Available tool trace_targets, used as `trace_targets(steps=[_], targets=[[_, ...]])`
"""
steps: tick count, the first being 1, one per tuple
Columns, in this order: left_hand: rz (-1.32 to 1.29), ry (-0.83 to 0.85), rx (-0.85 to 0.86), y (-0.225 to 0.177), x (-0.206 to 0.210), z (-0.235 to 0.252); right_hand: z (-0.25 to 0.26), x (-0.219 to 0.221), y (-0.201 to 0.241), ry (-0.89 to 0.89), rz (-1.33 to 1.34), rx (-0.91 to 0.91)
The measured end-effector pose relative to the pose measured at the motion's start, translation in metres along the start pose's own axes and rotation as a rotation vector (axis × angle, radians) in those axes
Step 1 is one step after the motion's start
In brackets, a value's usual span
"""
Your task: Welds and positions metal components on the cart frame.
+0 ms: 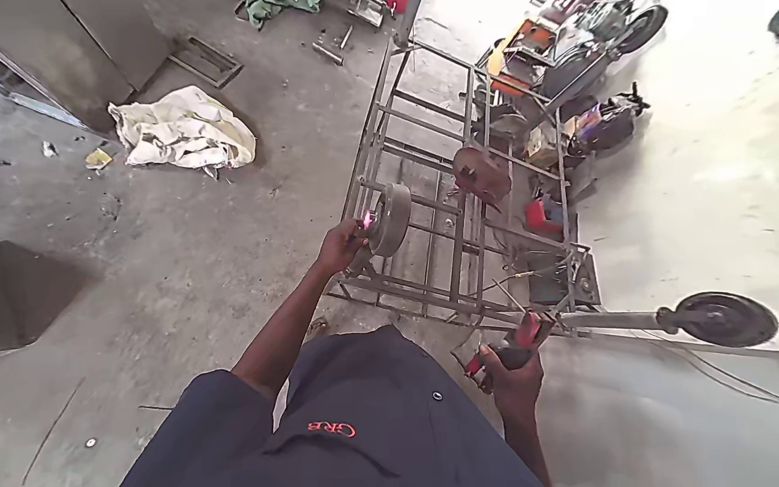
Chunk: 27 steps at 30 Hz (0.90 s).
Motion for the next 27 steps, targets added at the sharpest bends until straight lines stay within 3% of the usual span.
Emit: trace_targets(steps=[10, 14, 27], targets=[[0.101, 0.118, 0.075, -0.003, -0.013, 0.013, -0.019, 0.009, 0.009, -0.031, -0.03, 0.003], [0.198, 0.236, 0.008, -0.001, -0.018, 0.015, -0.024, 0.012, 0.008, -0.052, -0.045, 0.006], [0.267, 0.3, 0.044, -0.01, -0.028, 0.021, -0.034, 0.017, 0.001, -0.064, -0.053, 0.038]])
Point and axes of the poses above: each hand's wrist, its own z-axis towards the middle knuckle, its own x-axis out of the palm, y = z × x, the point moved 1 cm from there along z, towards the middle knuckle, and after that the axes turned 4 degrees about x, right-handed, at the moved point
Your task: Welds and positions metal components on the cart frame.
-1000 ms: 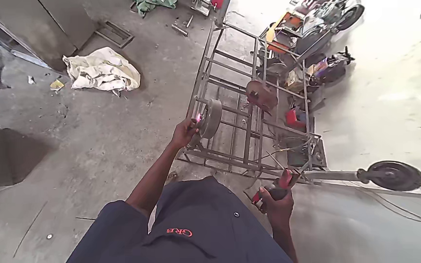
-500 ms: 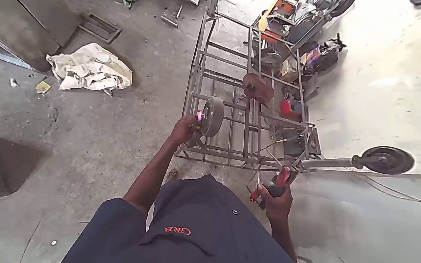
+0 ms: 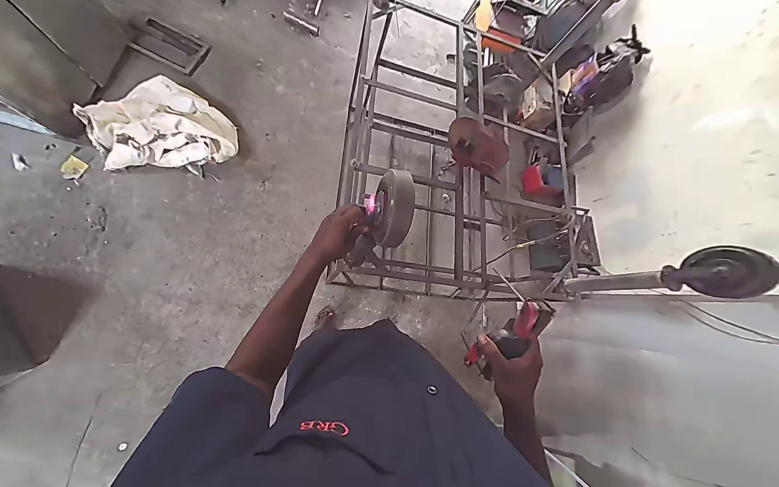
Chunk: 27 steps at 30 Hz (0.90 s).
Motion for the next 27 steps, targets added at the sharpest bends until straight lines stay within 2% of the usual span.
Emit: trace_targets(steps=[8, 17, 20, 24, 27], targets=[[0.033, 0.012, 0.022, -0.002, -0.004, -0.001, 0.004, 0.002, 0.006, 0.006, -0.013, -0.014], [0.015, -0.01, 0.037, 0.004, 0.01, 0.003, 0.008, 0.007, 0.007, 0.014, 0.006, -0.008], [-0.046, -0.047, -0.02, 0.005, 0.012, 0.0, 0.008, 0.007, 0.008, 0.01, -0.004, -0.009], [-0.136, -0.077, -0.194, 0.001, 0.008, 0.002, 0.007, 0.007, 0.007, 0.015, -0.009, -0.001], [-0.136, -0.075, -0.154, 0.007, 0.01, 0.003, 0.005, 0.009, 0.004, 0.026, 0.006, 0.001]])
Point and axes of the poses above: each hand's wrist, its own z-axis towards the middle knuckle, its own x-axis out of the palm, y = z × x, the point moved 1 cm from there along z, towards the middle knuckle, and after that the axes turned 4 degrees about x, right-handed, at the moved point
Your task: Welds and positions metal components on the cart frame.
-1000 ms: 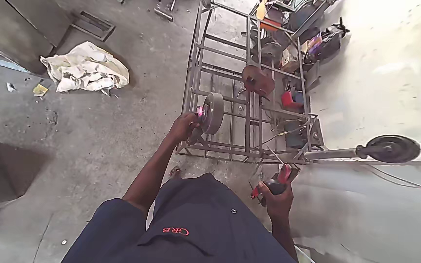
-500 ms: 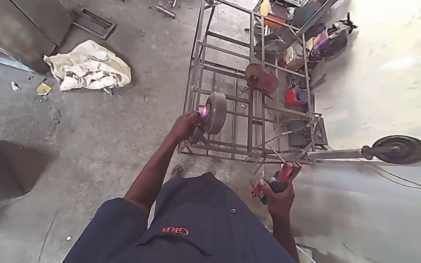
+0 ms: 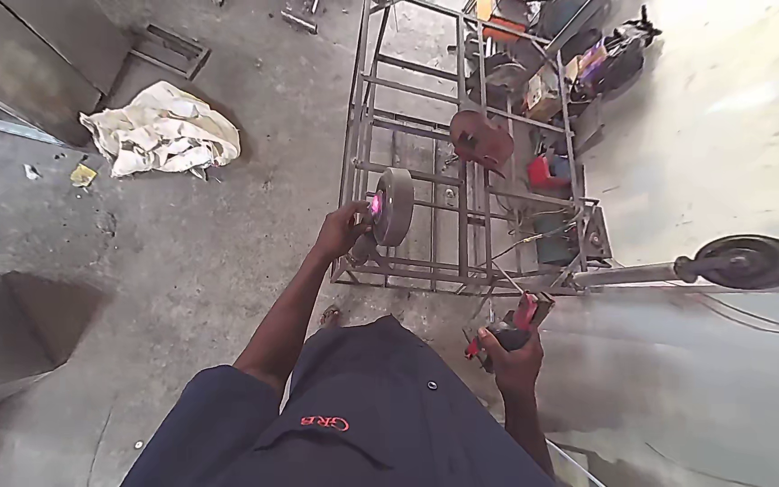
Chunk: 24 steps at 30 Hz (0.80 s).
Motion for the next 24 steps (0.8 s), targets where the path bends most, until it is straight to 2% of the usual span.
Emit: trace_targets(steps=[4, 9, 13, 20, 24], targets=[[0.007, -0.03, 0.041, 0.003, 0.001, 0.0, -0.003, 0.003, -0.002, -0.006, 0.012, -0.011], [-0.086, -0.01, 0.001, 0.007, 0.003, 0.0, -0.008, 0.003, 0.001, -0.023, 0.008, 0.027], [-0.032, -0.003, -0.003, 0.007, 0.003, -0.003, -0.015, 0.005, -0.002, -0.022, 0.025, 0.061], [-0.005, 0.001, -0.013, 0.008, 0.001, -0.002, -0.03, 0.023, -0.032, -0.022, 0.154, 0.064], [-0.021, -0.014, -0.037, -0.01, 0.0, -0.006, -0.039, 0.033, -0.057, 0.036, 0.192, 0.115]])
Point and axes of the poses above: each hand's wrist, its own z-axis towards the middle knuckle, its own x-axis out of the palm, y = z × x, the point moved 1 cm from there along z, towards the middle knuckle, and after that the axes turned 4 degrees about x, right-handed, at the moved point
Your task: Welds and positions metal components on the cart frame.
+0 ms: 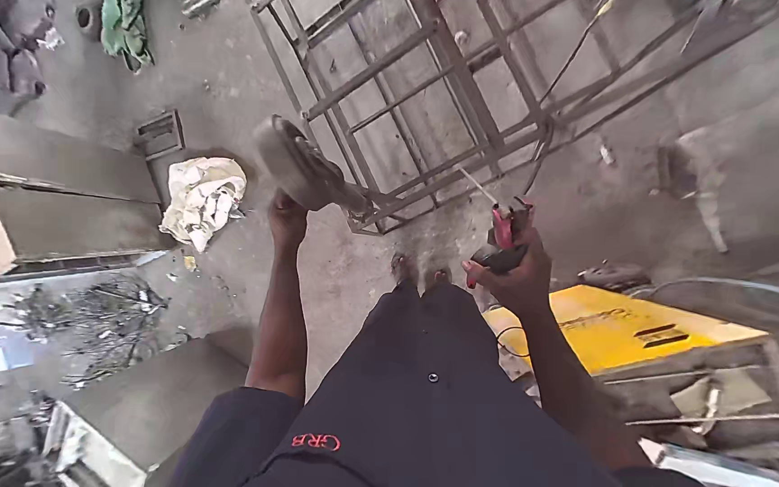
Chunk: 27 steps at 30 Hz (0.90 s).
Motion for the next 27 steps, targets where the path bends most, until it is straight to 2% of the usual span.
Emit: trace_targets(steps=[9, 12, 15, 21, 27], targets=[[-0.151, -0.099, 0.016, 0.027, -0.01, -0.007, -0.009, 0.008, -0.101, 0.033, 0.046, 0.045], [-0.165, -0.076, 0.049, 0.034, -0.015, -0.004, -0.018, 0.015, -0.126, 0.011, 0.122, 0.06], [-0.074, -0.049, 0.06, 0.031, -0.01, -0.001, -0.03, 0.022, -0.147, 0.003, 0.191, 0.083], [-0.05, 0.04, 0.143, 0.034, -0.008, 0.009, -0.053, 0.045, -0.164, -0.142, 0.313, 0.014], [-0.025, 0.093, 0.192, 0.036, -0.013, 0.014, -0.077, 0.068, -0.159, -0.251, 0.48, -0.092]])
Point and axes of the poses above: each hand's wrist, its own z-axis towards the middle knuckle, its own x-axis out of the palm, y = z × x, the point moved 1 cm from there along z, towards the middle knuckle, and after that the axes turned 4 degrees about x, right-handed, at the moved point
